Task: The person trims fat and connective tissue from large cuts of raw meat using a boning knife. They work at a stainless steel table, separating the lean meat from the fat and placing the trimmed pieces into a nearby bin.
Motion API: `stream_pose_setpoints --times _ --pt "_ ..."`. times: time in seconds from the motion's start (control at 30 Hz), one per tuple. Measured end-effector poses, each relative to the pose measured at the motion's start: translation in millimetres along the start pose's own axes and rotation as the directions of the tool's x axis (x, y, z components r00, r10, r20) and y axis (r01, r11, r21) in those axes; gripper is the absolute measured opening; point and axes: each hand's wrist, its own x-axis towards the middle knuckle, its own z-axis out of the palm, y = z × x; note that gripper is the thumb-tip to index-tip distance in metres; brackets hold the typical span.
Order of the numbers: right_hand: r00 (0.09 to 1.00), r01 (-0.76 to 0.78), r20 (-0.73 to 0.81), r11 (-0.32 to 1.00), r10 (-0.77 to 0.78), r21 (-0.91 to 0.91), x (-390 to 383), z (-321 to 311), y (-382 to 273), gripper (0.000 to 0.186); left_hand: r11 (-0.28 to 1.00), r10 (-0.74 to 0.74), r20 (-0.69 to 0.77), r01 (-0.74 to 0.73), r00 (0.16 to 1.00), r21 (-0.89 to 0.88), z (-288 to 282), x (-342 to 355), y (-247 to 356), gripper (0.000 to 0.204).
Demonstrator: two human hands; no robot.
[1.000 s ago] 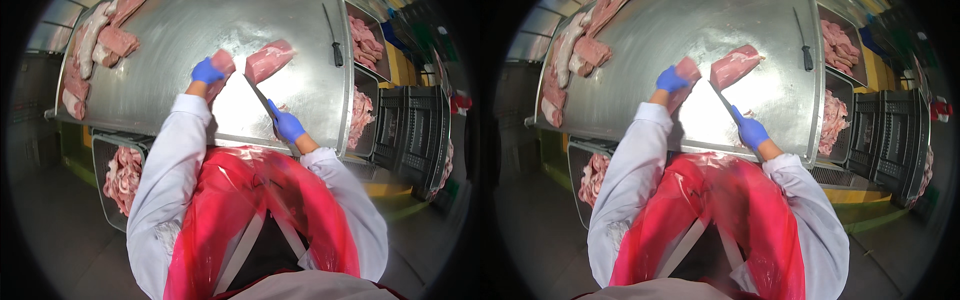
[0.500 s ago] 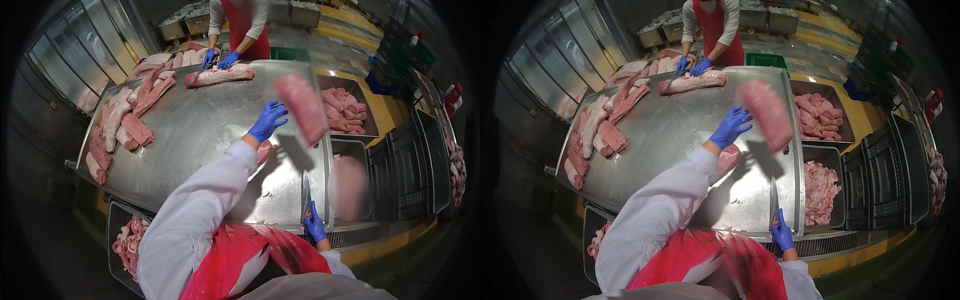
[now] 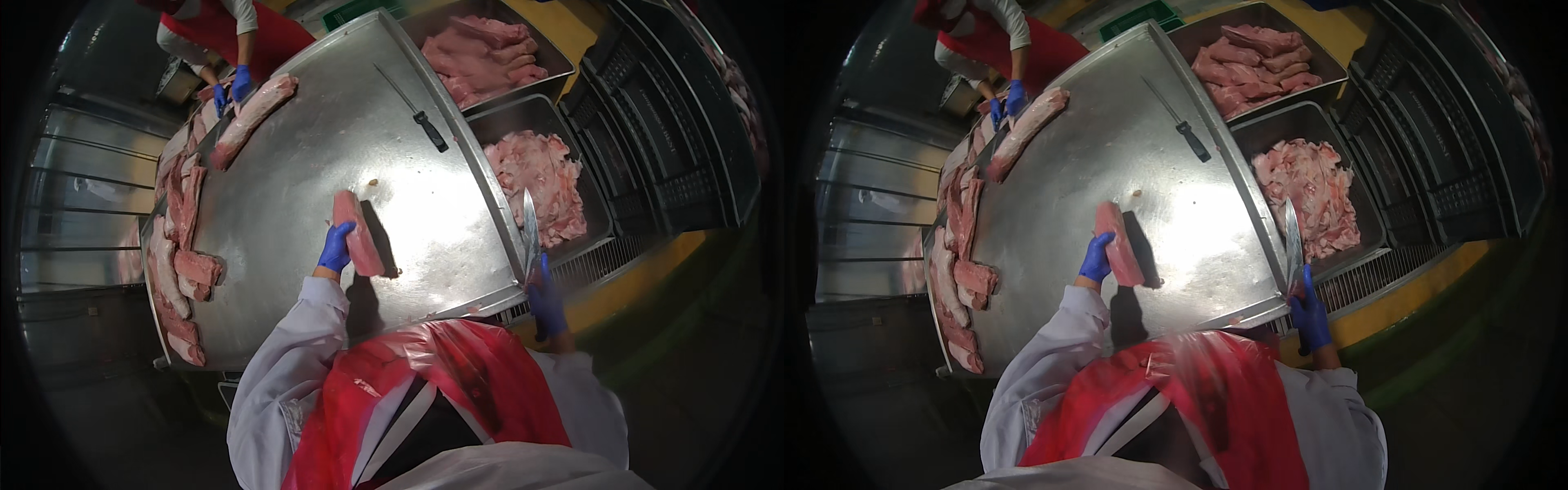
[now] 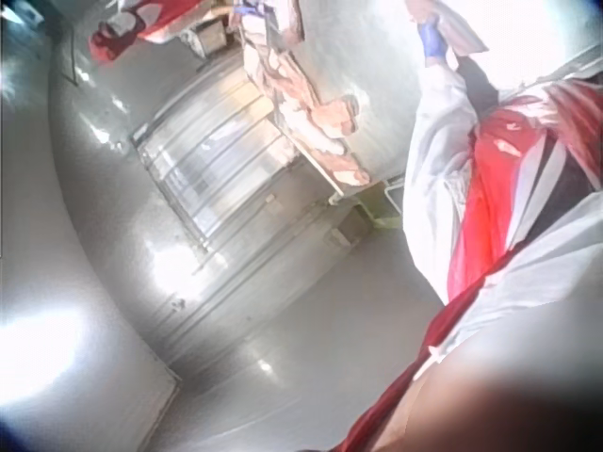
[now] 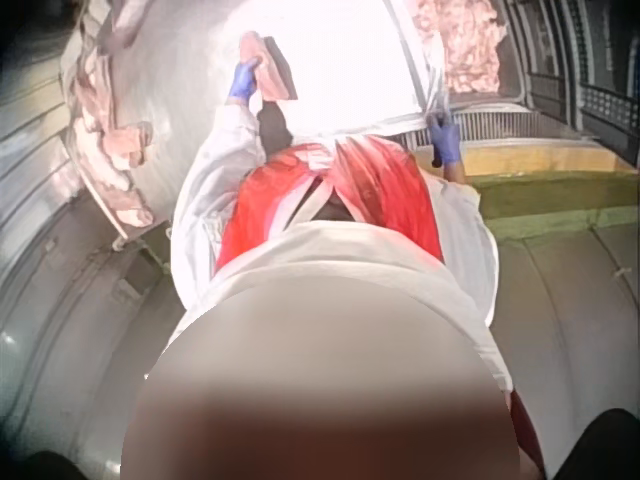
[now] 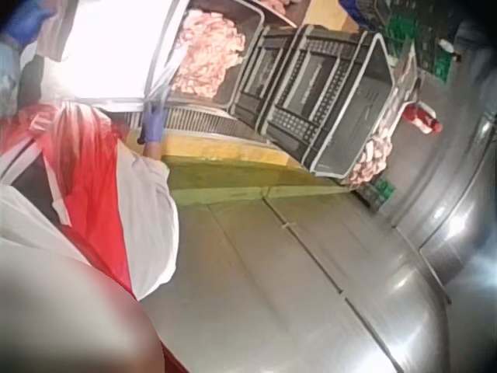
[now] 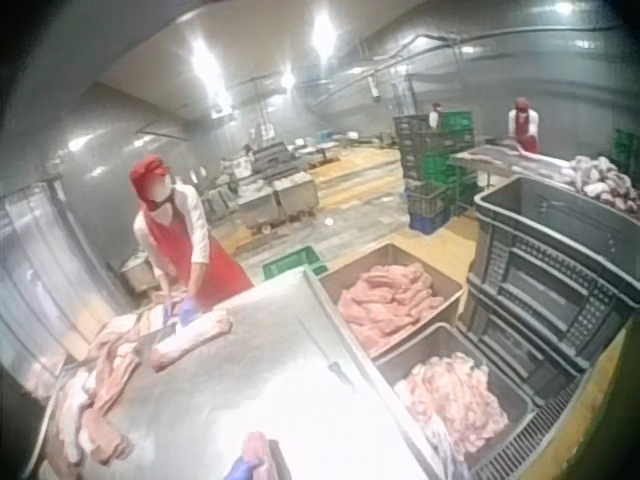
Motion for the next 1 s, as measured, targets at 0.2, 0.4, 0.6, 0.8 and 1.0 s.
stream_pose_setpoints --times 0.2,0.4,0.6,0.8,1.0 --pt "0.967 -0.253 0.031 0.966 0.252 0.059 18.2 -6.1 -60.3 0.079 0.978 0.18 0.452 -0.108 0.874 -0.18 249.3 88.8 193.5 0.046" --pt "0.971 -0.212 -0.136 0.973 0.199 -0.095 9.5 -33.9 -79.4 0.083 0.356 0.574 0.0 -0.249 0.819 0.901 295.9 229.8 117.8 0.086" --pt "0.904 -0.334 -0.287 0.942 0.317 -0.011 -21.3 -31.2 -55.6 0.077 0.211 0.499 -0.074 -0.038 0.864 0.977 221.1 243.9 16.4 0.071" --pt "0.966 -0.047 -0.259 0.996 0.026 -0.074 29.7 18.2 -27.4 0.045 0.445 0.092 0.143 -0.169 0.985 0.879 87.1 114.3 -16.1 0.045" --pt "0.823 -0.148 0.501 0.953 0.267 -0.266 97.3 75.0 -118.2 0.087 0.391 0.078 0.115 -0.136 0.99 0.91 -4.1 -79.2 -106.9 0.04"
